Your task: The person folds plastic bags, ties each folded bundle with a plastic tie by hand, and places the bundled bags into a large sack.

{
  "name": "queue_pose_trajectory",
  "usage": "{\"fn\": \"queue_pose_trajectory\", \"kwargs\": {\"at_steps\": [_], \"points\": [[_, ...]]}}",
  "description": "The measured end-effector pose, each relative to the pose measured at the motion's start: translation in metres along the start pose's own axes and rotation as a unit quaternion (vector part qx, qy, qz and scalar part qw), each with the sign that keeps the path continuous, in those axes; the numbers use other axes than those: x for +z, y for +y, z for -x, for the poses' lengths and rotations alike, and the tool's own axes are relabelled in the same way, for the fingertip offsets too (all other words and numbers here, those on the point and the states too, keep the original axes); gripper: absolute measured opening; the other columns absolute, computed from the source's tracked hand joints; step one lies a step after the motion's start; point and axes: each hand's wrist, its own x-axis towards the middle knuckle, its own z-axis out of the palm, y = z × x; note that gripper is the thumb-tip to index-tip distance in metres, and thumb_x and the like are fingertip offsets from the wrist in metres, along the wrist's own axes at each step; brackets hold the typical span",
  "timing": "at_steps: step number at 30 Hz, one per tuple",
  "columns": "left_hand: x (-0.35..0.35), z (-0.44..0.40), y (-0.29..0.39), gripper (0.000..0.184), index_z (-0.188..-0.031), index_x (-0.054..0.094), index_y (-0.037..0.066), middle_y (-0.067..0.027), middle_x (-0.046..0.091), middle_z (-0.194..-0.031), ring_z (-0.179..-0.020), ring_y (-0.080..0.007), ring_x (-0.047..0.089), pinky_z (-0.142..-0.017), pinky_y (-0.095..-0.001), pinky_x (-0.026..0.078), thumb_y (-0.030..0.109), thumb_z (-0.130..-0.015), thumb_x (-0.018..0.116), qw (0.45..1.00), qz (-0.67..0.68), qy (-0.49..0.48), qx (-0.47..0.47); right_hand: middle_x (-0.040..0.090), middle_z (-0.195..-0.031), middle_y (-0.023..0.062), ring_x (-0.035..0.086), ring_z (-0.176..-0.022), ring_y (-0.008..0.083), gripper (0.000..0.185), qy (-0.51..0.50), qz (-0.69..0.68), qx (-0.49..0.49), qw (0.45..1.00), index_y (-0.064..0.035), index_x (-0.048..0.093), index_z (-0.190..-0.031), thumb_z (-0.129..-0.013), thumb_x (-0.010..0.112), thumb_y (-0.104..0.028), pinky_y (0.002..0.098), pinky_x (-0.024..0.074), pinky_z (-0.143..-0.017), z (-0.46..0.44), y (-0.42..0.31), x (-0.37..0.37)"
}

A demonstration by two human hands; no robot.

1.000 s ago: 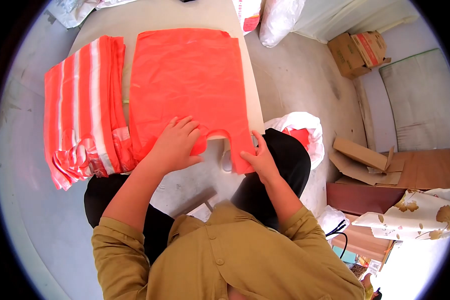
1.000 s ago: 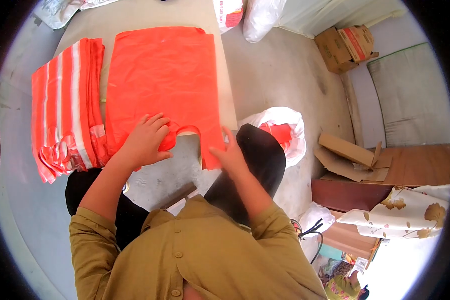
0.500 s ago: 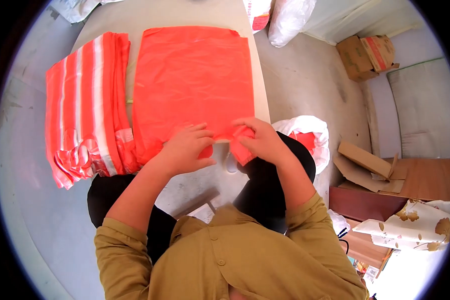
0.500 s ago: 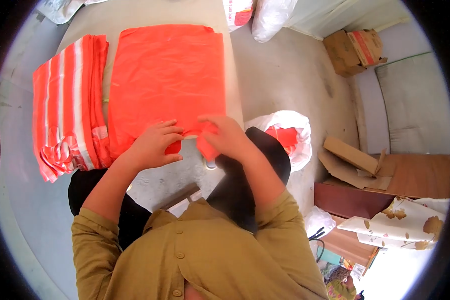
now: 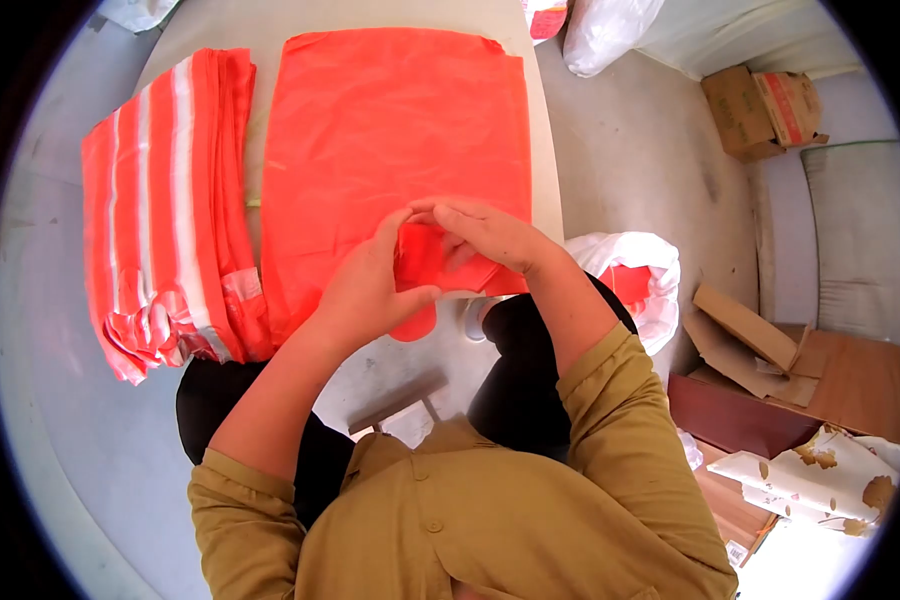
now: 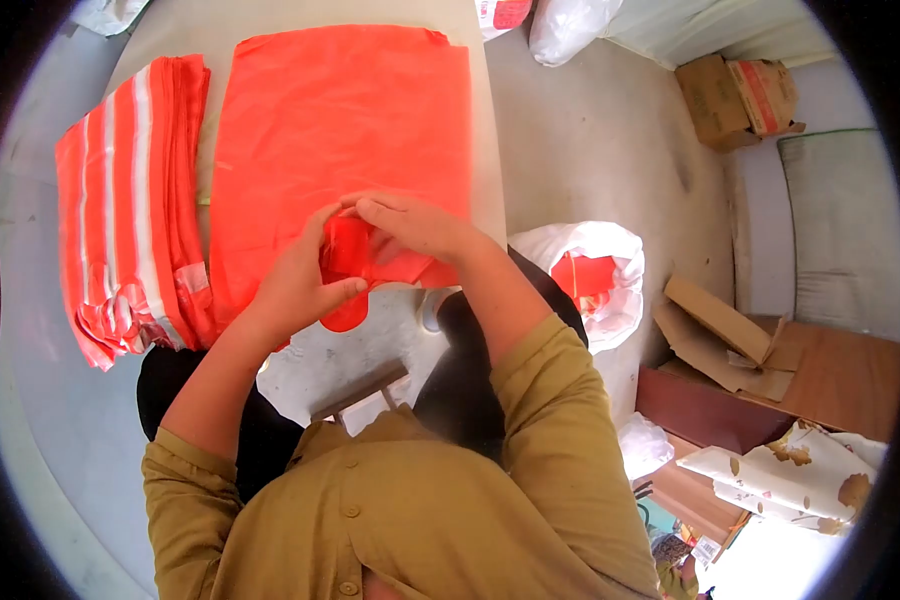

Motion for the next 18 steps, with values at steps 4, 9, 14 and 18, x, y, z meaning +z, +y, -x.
{"fn": "queue_pose_trajectory", "kwargs": {"at_steps": [4,9,14,18], "points": [[0.016,-0.009,-0.024,0.065,-0.138,0.048,-0.002,-0.0242,0.064,-0.118,-0.110,-0.0394,0.063,-0.092,-0.0440,0.052,0.018,-0.083,0.076,0.990,-0.089,0.075,0.078,0.063,-0.131,0.0075,0.066,-0.100,0.0178,0.046,0.027,0.015,-0.034,0.999,-0.0064,0.053,-0.144,-0.108,0.046,-0.034,0.0326,0.0529,-0.089,0.001,0.005,-0.003],[0.015,-0.010,-0.029,0.044,-0.126,0.057,0.000,-0.0212,0.065,-0.116,-0.109,-0.0387,0.063,-0.091,-0.0440,0.051,0.012,-0.087,0.071,0.989,-0.086,0.094,0.069,0.067,-0.115,0.0033,0.067,-0.093,0.0166,0.029,0.113,-0.010,-0.098,0.989,-0.0044,0.063,-0.126,-0.102,0.054,-0.016,0.0307,0.0529,-0.087,0.018,0.002,-0.023],[0.012,-0.008,-0.021,0.040,-0.123,0.059,0.001,-0.0196,0.065,-0.115,-0.106,-0.0376,0.063,-0.089,-0.0444,0.051,0.011,-0.085,0.071,0.985,-0.122,0.098,0.070,0.069,-0.103,0.0052,0.067,-0.093,0.0189,0.014,0.056,0.281,-0.173,0.942,-0.0034,0.068,-0.103,-0.091,0.063,-0.002,0.0324,0.0523,-0.083,0.031,0.017,-0.032],[0.012,-0.006,-0.018,0.041,-0.124,0.061,0.001,-0.0186,0.066,-0.118,-0.109,-0.0350,0.065,-0.092,-0.0414,0.052,0.010,-0.086,0.073,0.982,-0.148,0.097,0.061,0.066,-0.103,0.0114,0.063,-0.099,0.0317,0.024,0.055,0.397,-0.228,0.887,-0.0039,0.069,-0.105,-0.081,0.069,-0.001,0.0386,0.0521,-0.083,0.026,0.030,-0.006]]}}
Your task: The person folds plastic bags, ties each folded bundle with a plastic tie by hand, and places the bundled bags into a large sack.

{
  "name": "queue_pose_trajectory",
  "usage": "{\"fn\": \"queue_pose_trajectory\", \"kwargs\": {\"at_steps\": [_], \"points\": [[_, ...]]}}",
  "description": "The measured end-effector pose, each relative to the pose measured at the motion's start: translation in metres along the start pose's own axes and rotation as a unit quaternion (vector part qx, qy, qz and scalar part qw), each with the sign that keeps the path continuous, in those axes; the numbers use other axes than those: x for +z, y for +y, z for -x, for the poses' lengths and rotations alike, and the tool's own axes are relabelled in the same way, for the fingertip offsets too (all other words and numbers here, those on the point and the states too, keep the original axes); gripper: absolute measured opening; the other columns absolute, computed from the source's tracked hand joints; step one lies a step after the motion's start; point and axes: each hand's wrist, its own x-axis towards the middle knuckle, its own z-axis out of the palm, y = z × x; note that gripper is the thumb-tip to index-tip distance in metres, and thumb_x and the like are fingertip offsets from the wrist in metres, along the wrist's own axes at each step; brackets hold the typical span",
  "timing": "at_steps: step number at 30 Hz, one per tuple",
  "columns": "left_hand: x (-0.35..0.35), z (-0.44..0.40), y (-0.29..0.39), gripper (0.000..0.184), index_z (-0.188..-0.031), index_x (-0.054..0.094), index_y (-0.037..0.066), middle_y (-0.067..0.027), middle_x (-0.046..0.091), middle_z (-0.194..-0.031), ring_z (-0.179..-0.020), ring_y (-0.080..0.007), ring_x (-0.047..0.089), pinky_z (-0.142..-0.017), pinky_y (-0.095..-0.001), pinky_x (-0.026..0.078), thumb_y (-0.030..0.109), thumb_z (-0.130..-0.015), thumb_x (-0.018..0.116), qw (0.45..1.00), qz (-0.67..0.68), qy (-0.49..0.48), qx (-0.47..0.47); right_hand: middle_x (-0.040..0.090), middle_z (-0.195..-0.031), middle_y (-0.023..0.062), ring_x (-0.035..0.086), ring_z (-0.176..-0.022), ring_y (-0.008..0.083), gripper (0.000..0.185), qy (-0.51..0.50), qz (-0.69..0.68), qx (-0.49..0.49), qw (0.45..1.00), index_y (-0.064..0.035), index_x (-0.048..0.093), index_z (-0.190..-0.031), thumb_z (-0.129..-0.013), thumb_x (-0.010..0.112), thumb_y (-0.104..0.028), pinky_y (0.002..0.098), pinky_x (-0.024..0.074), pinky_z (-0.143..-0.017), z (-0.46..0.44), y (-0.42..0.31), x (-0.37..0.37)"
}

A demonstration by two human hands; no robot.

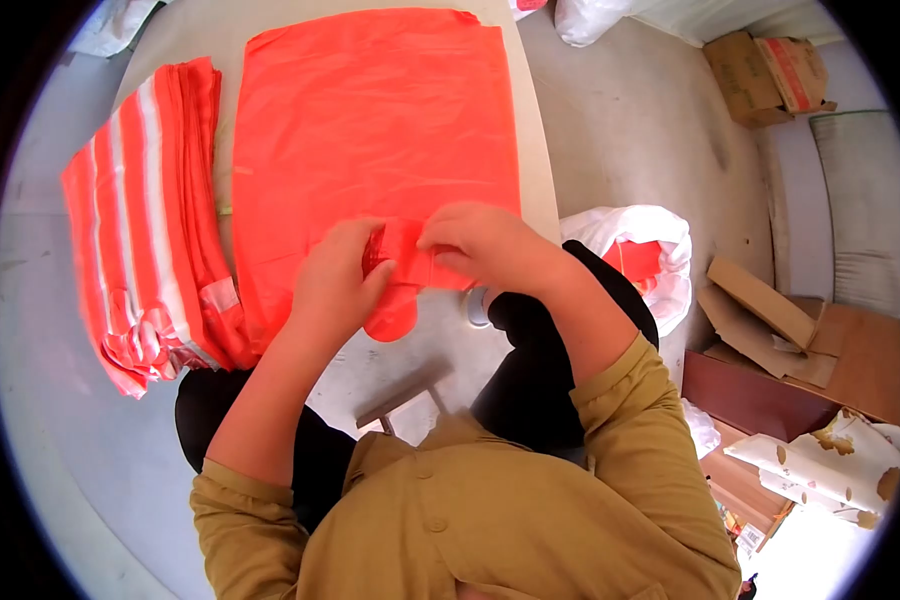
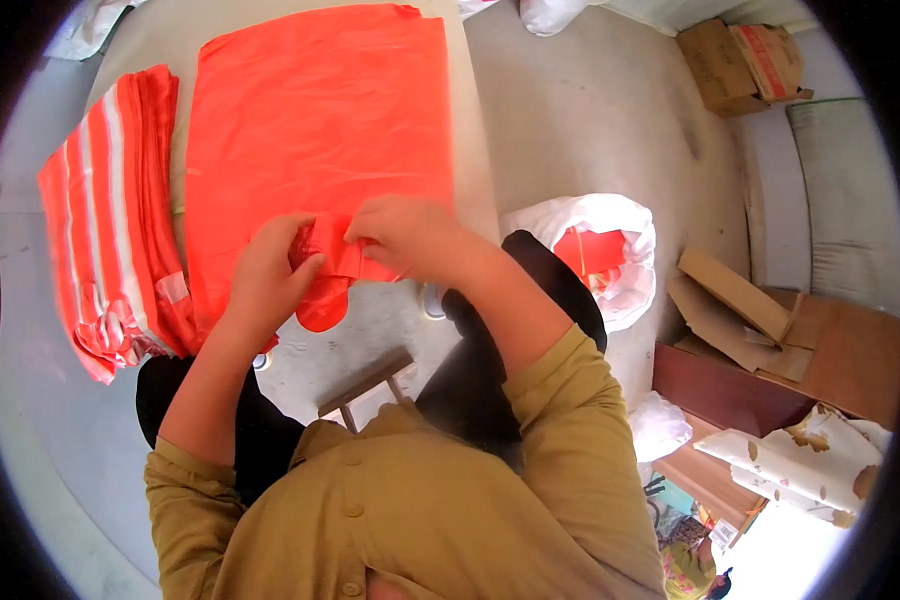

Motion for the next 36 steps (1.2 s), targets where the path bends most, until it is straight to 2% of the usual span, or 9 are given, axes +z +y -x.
{"fn": "queue_pose_trajectory", "kwargs": {"at_steps": [8,11,12,16,19,22,28,31,36], "points": [[-0.027,0.003,-0.008,0.038,-0.128,0.061,0.001,-0.0106,0.068,-0.103,-0.086,-0.0196,0.065,-0.078,-0.0326,0.053,0.003,-0.091,0.067,0.991,0.084,-0.073,-0.074,0.063,-0.110,0.0091,0.062,-0.102,0.0307,0.030,0.024,0.069,-0.059,0.996,-0.0086,0.068,-0.111,-0.081,0.070,-0.004,0.0400,0.0535,-0.082,-0.017,-0.017,0.026],[-0.052,0.012,-0.018,0.034,-0.124,0.063,0.002,-0.0132,0.069,-0.099,-0.086,-0.0244,0.066,-0.076,-0.0348,0.053,0.004,-0.090,0.066,0.990,0.092,0.005,-0.103,0.061,-0.113,0.0078,0.061,-0.104,0.0295,0.033,-0.011,0.001,0.048,0.999,-0.0100,0.068,-0.113,-0.080,0.071,-0.004,0.0391,0.0538,-0.082,-0.019,-0.012,0.037],[-0.058,0.017,-0.030,0.029,-0.120,0.065,0.001,-0.0111,0.068,-0.098,-0.084,-0.0199,0.065,-0.074,-0.0323,0.052,0.003,-0.091,0.066,0.994,0.065,0.040,-0.081,0.061,-0.114,0.0073,0.060,-0.105,0.0290,0.034,-0.013,0.015,0.045,0.999,-0.0102,0.067,-0.113,-0.080,0.071,-0.004,0.0388,0.0538,-0.082,-0.019,-0.012,0.037],[-0.086,0.041,-0.053,0.024,-0.113,0.068,0.001,-0.0114,0.068,-0.099,-0.087,-0.0239,0.065,-0.077,-0.0350,0.052,0.004,-0.089,0.068,0.992,0.005,0.063,-0.113,0.059,-0.116,0.0055,0.059,-0.107,0.0275,0.034,0.010,0.154,-0.067,0.986,-0.0104,0.068,-0.112,-0.079,0.071,-0.004,0.0382,0.0537,-0.083,-0.018,-0.018,0.030],[-0.093,0.056,-0.066,0.022,-0.109,0.069,0.000,-0.0124,0.068,-0.098,-0.091,-0.0282,0.064,-0.082,-0.0381,0.052,0.007,-0.088,0.069,0.989,-0.119,0.067,0.061,0.059,-0.116,0.0052,0.059,-0.106,0.0273,0.033,0.018,0.149,-0.065,0.987,-0.0104,0.068,-0.112,-0.079,0.070,-0.004,0.0382,0.0535,-0.084,-0.020,-0.014,0.033],[-0.099,0.067,-0.057,0.021,-0.107,0.070,0.000,-0.0122,0.068,-0.096,-0.091,-0.0310,0.063,-0.084,-0.0407,0.051,0.009,-0.088,0.070,0.984,-0.151,0.046,0.080,0.059,-0.115,0.0055,0.059,-0.106,0.0274,0.033,0.017,0.143,-0.057,0.988,-0.0103,0.068,-0.111,-0.079,0.070,-0.004,0.0383,0.0533,-0.085,-0.020,-0.014,0.033],[-0.115,0.085,-0.066,0.018,-0.103,0.070,0.001,-0.0120,0.066,-0.088,-0.087,-0.0308,0.062,-0.078,-0.0410,0.050,0.005,-0.085,0.068,0.995,-0.017,-0.063,-0.082,0.058,-0.119,0.0069,0.057,-0.109,0.0285,0.038,-0.009,0.135,-0.045,0.990,-0.0087,0.067,-0.115,-0.078,0.071,-0.005,0.0397,0.0520,-0.089,-0.023,-0.023,0.024],[-0.116,0.083,-0.063,0.016,-0.103,0.066,-0.001,-0.0127,0.063,-0.091,-0.089,-0.0308,0.061,-0.078,-0.0398,0.049,-0.001,-0.086,0.063,0.998,-0.026,-0.038,-0.038,0.056,-0.123,0.0080,0.056,-0.112,0.0292,0.049,-0.044,0.148,-0.045,0.987,-0.0073,0.064,-0.121,-0.074,0.075,-0.005,0.0400,0.0507,-0.091,-0.020,-0.034,0.013],[-0.098,0.091,-0.062,0.038,-0.115,0.064,0.006,-0.0153,0.058,-0.119,-0.111,-0.0326,0.056,-0.092,-0.0392,0.047,-0.005,-0.078,0.064,0.970,-0.234,-0.004,0.070,0.055,-0.126,0.0090,0.054,-0.107,0.0300,0.066,-0.048,0.189,-0.063,0.979,-0.0070,0.061,-0.127,-0.063,0.080,-0.006,0.0390,0.0498,-0.093,-0.013,-0.039,0.017]]}}
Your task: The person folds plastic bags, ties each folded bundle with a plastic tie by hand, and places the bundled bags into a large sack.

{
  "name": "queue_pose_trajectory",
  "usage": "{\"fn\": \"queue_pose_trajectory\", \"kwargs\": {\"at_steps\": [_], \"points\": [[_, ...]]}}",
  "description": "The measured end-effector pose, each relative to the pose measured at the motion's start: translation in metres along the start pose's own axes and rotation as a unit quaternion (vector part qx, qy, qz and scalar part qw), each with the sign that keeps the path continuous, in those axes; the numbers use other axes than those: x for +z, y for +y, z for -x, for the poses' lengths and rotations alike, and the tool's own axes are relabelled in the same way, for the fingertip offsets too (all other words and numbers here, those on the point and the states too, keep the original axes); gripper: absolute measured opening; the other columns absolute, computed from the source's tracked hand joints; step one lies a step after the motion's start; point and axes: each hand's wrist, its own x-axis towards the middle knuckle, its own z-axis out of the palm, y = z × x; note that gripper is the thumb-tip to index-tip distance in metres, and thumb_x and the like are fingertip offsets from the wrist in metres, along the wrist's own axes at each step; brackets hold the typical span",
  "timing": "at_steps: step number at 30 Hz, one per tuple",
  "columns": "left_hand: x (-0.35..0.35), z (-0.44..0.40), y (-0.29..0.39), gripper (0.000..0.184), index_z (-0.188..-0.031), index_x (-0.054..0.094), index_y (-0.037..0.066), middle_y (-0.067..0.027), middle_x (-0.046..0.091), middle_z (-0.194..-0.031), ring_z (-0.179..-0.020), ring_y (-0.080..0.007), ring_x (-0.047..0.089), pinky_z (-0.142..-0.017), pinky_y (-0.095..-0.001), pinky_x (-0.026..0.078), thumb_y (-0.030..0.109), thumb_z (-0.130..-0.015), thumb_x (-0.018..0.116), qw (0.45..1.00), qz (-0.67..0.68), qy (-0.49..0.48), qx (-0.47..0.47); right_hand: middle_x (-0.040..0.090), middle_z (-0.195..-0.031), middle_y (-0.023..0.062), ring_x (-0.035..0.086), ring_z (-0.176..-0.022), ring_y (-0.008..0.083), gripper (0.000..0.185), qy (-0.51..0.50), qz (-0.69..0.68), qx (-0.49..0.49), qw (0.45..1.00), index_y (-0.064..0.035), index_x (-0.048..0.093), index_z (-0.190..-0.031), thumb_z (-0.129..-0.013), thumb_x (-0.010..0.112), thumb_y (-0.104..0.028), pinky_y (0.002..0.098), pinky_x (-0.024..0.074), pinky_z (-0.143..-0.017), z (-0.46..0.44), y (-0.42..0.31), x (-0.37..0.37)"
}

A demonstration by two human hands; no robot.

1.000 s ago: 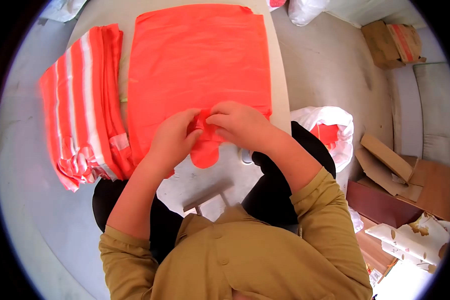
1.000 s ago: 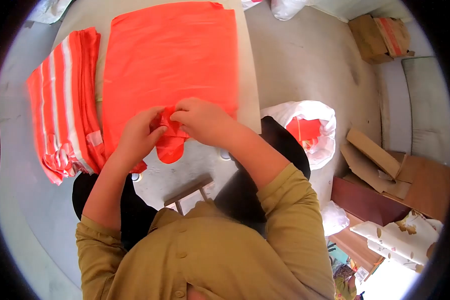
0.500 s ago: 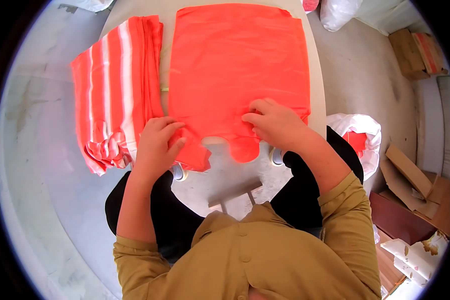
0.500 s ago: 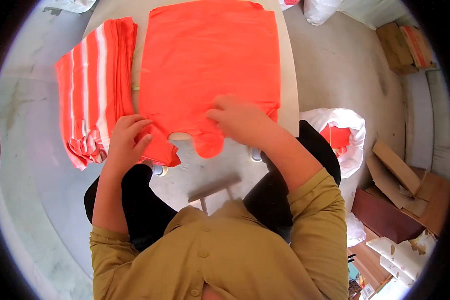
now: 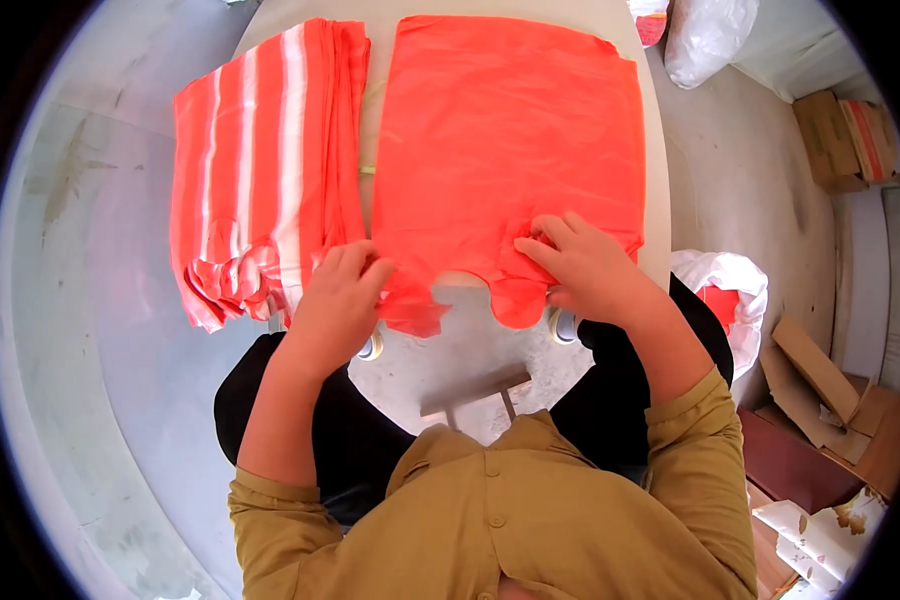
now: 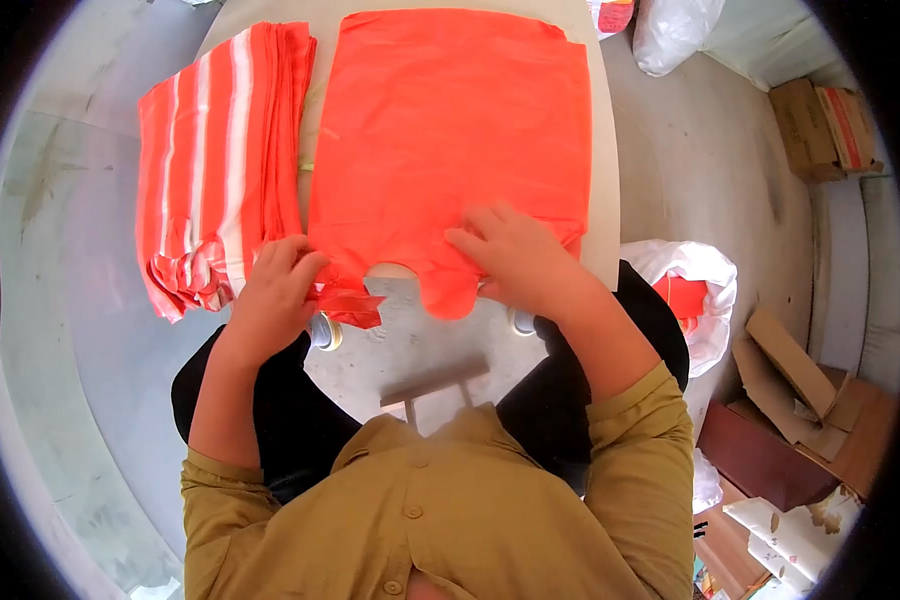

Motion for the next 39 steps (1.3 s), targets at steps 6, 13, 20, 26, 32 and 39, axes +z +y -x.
{"fn": "queue_pose_trajectory", "kwargs": {"at_steps": [6,13,20,26,32,39], "points": [[0.032,0.011,-0.001,0.060,-0.139,0.061,0.021,-0.0135,0.051,-0.145,-0.129,-0.0311,0.051,-0.110,-0.0473,0.036,0.003,-0.081,0.060,0.976,-0.204,0.022,0.069,0.053,-0.128,0.0101,0.053,-0.103,0.0301,0.070,0.025,0.017,-0.023,0.999,-0.0080,0.060,-0.129,-0.061,0.079,-0.006,0.0385,0.0494,-0.091,0.005,0.004,0.008],[0.060,0.018,-0.016,0.054,-0.133,0.064,0.023,-0.0062,0.058,-0.141,-0.129,-0.0269,0.053,-0.110,-0.0493,0.034,0.009,-0.081,0.061,0.961,-0.235,0.110,0.091,0.053,-0.127,0.0089,0.053,-0.103,0.0297,0.070,0.051,0.008,-0.034,0.998,-0.0082,0.059,-0.129,-0.063,0.082,-0.009,0.0386,0.0489,-0.091,0.007,0.007,0.013],[0.041,0.008,-0.009,0.037,-0.116,0.070,0.016,-0.0038,0.066,-0.126,-0.122,-0.0290,0.057,-0.107,-0.0498,0.037,0.012,-0.079,0.066,0.984,-0.072,0.142,0.077,0.055,-0.126,0.0083,0.053,-0.105,0.0290,0.066,0.066,0.015,-0.044,0.997,-0.0075,0.061,-0.128,-0.066,0.083,-0.012,0.0386,0.0484,-0.092,0.006,0.008,0.015],[0.011,-0.016,0.005,0.028,-0.103,0.069,0.009,-0.0061,0.069,-0.110,-0.117,-0.0326,0.060,-0.102,-0.0530,0.040,0.008,-0.075,0.070,0.990,0.056,0.096,0.087,0.057,-0.128,0.0106,0.056,-0.109,0.0310,0.061,0.071,-0.013,-0.040,0.997,-0.0056,0.062,-0.127,-0.069,0.080,-0.013,0.0402,0.0483,-0.092,0.006,0.005,0.011],[0.019,-0.050,0.004,0.021,-0.100,0.067,0.004,-0.0133,0.068,-0.095,-0.097,-0.0328,0.066,-0.080,-0.0427,0.051,0.005,-0.079,0.068,0.981,0.187,0.050,-0.016,0.052,-0.134,0.0115,0.051,-0.117,0.0319,0.074,0.008,-0.036,-0.020,0.999,-0.0053,0.059,-0.133,-0.067,0.085,-0.025,0.0410,0.0447,-0.102,0.010,0.006,-0.001],[0.017,-0.102,0.029,0.019,-0.097,0.065,0.002,-0.0176,0.069,-0.086,-0.083,-0.0376,0.066,-0.073,-0.0466,0.052,0.021,-0.093,0.065,0.984,0.122,-0.058,-0.119,0.051,-0.135,0.0137,0.050,-0.121,0.0325,0.065,-0.020,-0.079,0.022,0.996,-0.0036,0.061,-0.128,-0.074,0.083,-0.032,0.0416,0.0440,-0.103,0.003,0.007,-0.003]]}}
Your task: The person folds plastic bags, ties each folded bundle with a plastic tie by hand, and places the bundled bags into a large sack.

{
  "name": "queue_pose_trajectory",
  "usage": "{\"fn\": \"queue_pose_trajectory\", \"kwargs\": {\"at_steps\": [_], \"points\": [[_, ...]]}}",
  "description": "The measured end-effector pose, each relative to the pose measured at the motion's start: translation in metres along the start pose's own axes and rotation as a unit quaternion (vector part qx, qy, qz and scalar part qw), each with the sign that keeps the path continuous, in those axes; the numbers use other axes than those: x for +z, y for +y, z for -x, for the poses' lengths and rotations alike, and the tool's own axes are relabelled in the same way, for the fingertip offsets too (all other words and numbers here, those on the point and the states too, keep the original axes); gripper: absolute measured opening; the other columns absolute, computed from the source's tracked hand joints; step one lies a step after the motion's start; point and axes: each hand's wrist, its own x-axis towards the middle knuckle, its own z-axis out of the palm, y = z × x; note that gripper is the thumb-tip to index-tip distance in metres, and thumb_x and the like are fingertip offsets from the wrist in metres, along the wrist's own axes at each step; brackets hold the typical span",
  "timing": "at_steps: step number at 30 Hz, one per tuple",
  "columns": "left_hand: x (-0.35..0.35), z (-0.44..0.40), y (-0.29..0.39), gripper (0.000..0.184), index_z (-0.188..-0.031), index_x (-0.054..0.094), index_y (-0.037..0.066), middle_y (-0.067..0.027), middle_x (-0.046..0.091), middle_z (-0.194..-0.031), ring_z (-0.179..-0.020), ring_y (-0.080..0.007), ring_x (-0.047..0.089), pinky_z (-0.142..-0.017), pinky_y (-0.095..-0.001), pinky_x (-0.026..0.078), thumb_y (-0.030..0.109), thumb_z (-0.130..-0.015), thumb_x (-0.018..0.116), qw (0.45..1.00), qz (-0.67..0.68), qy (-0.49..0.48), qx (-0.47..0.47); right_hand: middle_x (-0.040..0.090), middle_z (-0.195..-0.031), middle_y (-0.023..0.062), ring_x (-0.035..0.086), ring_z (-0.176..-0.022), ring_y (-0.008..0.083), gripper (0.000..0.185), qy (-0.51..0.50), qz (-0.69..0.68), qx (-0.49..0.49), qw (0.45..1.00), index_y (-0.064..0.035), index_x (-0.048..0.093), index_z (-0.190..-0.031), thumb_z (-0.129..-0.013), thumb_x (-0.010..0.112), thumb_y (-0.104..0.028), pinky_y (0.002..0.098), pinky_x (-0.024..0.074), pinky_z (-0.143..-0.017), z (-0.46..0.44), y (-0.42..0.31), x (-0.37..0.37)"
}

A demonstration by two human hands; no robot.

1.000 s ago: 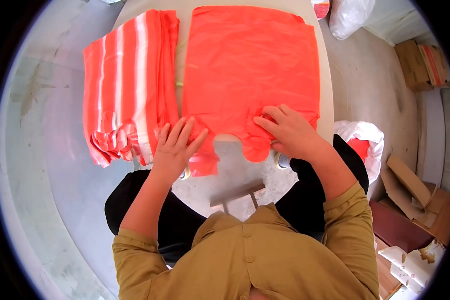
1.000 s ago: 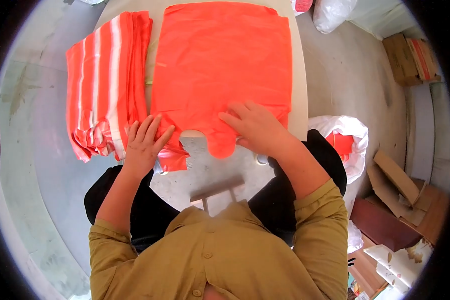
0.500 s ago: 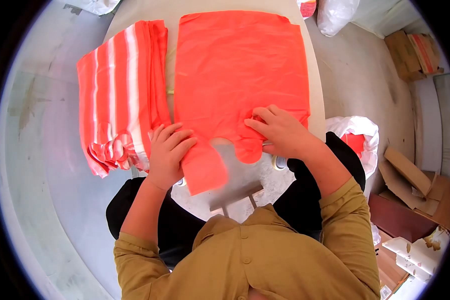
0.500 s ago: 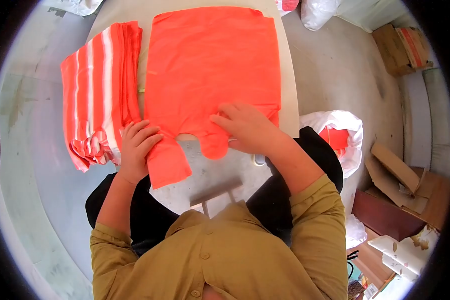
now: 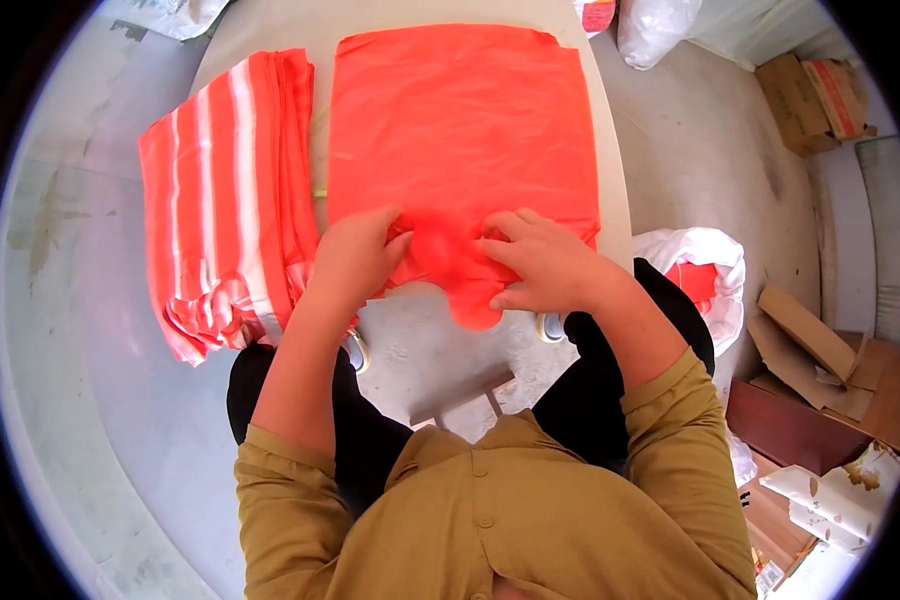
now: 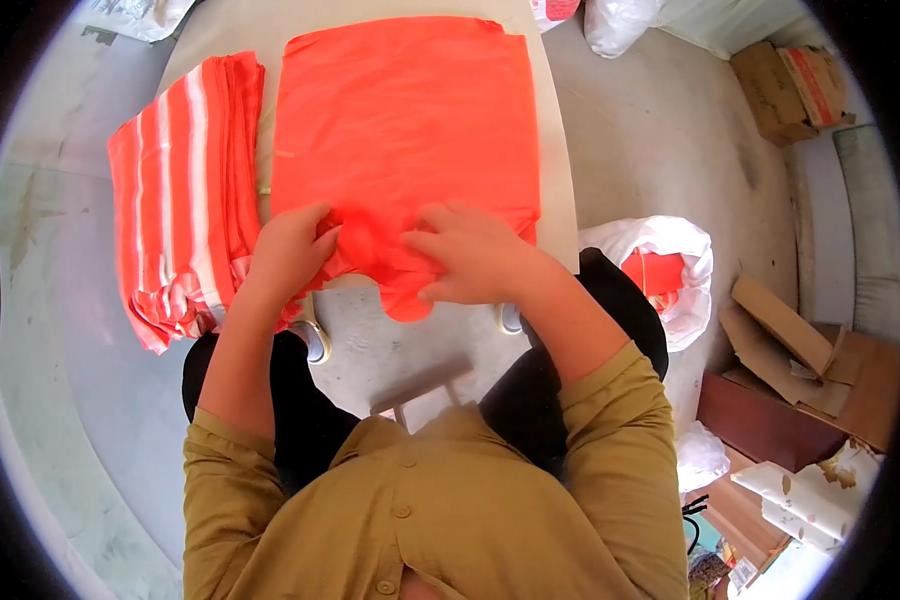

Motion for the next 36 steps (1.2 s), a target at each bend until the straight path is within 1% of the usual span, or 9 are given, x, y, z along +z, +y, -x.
{"fn": "queue_pose_trajectory", "kwargs": {"at_steps": [4,7,10,13,16,19,21,30,36], "points": [[0.014,-0.011,-0.008,0.031,-0.099,0.066,0.001,-0.0184,0.070,-0.091,-0.088,-0.0366,0.067,-0.077,-0.0460,0.052,0.032,-0.092,0.068,0.999,-0.012,0.035,0.002,0.052,-0.134,0.0140,0.050,-0.120,0.0331,0.060,-0.016,0.019,0.023,0.999,-0.0031,0.062,-0.125,-0.077,0.081,-0.033,0.0420,0.0444,-0.103,-0.003,-0.001,0.001],[0.004,-0.009,-0.007,0.030,-0.107,0.065,0.000,-0.0207,0.069,-0.097,-0.094,-0.0369,0.067,-0.080,-0.0438,0.051,0.022,-0.088,0.073,0.998,0.065,0.003,-0.009,0.052,-0.133,0.0141,0.050,-0.120,0.0334,0.056,0.000,-0.002,0.015,1.000,-0.0032,0.063,-0.124,-0.080,0.080,-0.033,0.0422,0.0448,-0.102,-0.002,0.003,0.002],[-0.003,-0.003,-0.018,0.034,-0.110,0.065,0.000,-0.0203,0.069,-0.101,-0.095,-0.0360,0.067,-0.083,-0.0426,0.052,0.016,-0.082,0.077,0.993,0.074,-0.005,0.092,0.052,-0.132,0.0141,0.050,-0.120,0.0333,0.053,-0.004,-0.008,0.015,1.000,-0.0034,0.063,-0.124,-0.082,0.079,-0.031,0.0423,0.0450,-0.102,-0.002,0.004,0.000],[-0.005,-0.002,-0.017,0.038,-0.111,0.064,-0.002,-0.0195,0.069,-0.103,-0.095,-0.0362,0.067,-0.084,-0.0422,0.052,0.010,-0.078,0.079,0.994,0.059,-0.008,0.087,0.052,-0.132,0.0132,0.050,-0.120,0.0329,0.049,0.005,-0.019,0.014,1.000,-0.0038,0.063,-0.123,-0.084,0.078,-0.029,0.0420,0.0453,-0.101,-0.001,0.006,0.003],[-0.001,-0.007,-0.014,0.037,-0.110,0.063,-0.002,-0.0194,0.069,-0.100,-0.093,-0.0347,0.068,-0.083,-0.0409,0.052,0.008,-0.078,0.078,0.997,0.034,-0.041,0.058,0.053,-0.131,0.0119,0.051,-0.120,0.0322,0.045,0.008,-0.049,0.032,0.998,-0.0036,0.064,-0.122,-0.085,0.077,-0.027,0.0416,0.0459,-0.100,-0.004,0.004,0.001],[-0.001,-0.007,-0.008,0.027,-0.100,0.064,-0.002,-0.0195,0.066,-0.092,-0.089,-0.0375,0.065,-0.078,-0.0437,0.051,0.010,-0.078,0.076,0.992,0.104,-0.051,0.044,0.055,-0.128,0.0115,0.053,-0.119,0.0314,0.040,0.009,-0.080,0.057,0.995,-0.0031,0.065,-0.119,-0.087,0.075,-0.025,0.0407,0.0466,-0.100,-0.006,0.004,-0.001],[-0.005,-0.008,-0.005,0.027,-0.101,0.062,-0.004,-0.0205,0.064,-0.090,-0.084,-0.0353,0.064,-0.076,-0.0406,0.051,0.007,-0.080,0.075,0.992,0.092,-0.069,0.048,0.057,-0.125,0.0118,0.054,-0.118,0.0310,0.038,0.020,-0.111,0.068,0.991,-0.0026,0.066,-0.118,-0.088,0.074,-0.023,0.0398,0.0473,-0.099,-0.007,0.006,-0.001],[0.001,-0.011,-0.006,0.022,-0.096,0.060,-0.004,-0.0213,0.060,-0.085,-0.080,-0.0363,0.060,-0.072,-0.0417,0.048,0.006,-0.081,0.073,0.988,0.092,-0.066,0.102,0.061,-0.090,0.0116,0.062,-0.082,0.0287,0.021,0.133,-0.206,0.158,0.957,0.0014,0.062,-0.092,-0.089,0.071,-0.017,0.0393,0.0480,-0.072,-0.018,0.014,0.016],[0.005,-0.011,-0.004,0.021,-0.098,0.063,-0.001,-0.0197,0.063,-0.085,-0.082,-0.0373,0.063,-0.072,-0.0440,0.049,0.012,-0.084,0.072,0.991,0.075,-0.063,0.093,0.061,-0.090,0.0116,0.062,-0.082,0.0330,0.016,0.083,-0.073,0.160,0.981,0.0000,0.063,-0.086,-0.087,0.070,-0.014,0.0405,0.0491,-0.071,-0.016,0.014,0.012]]}}
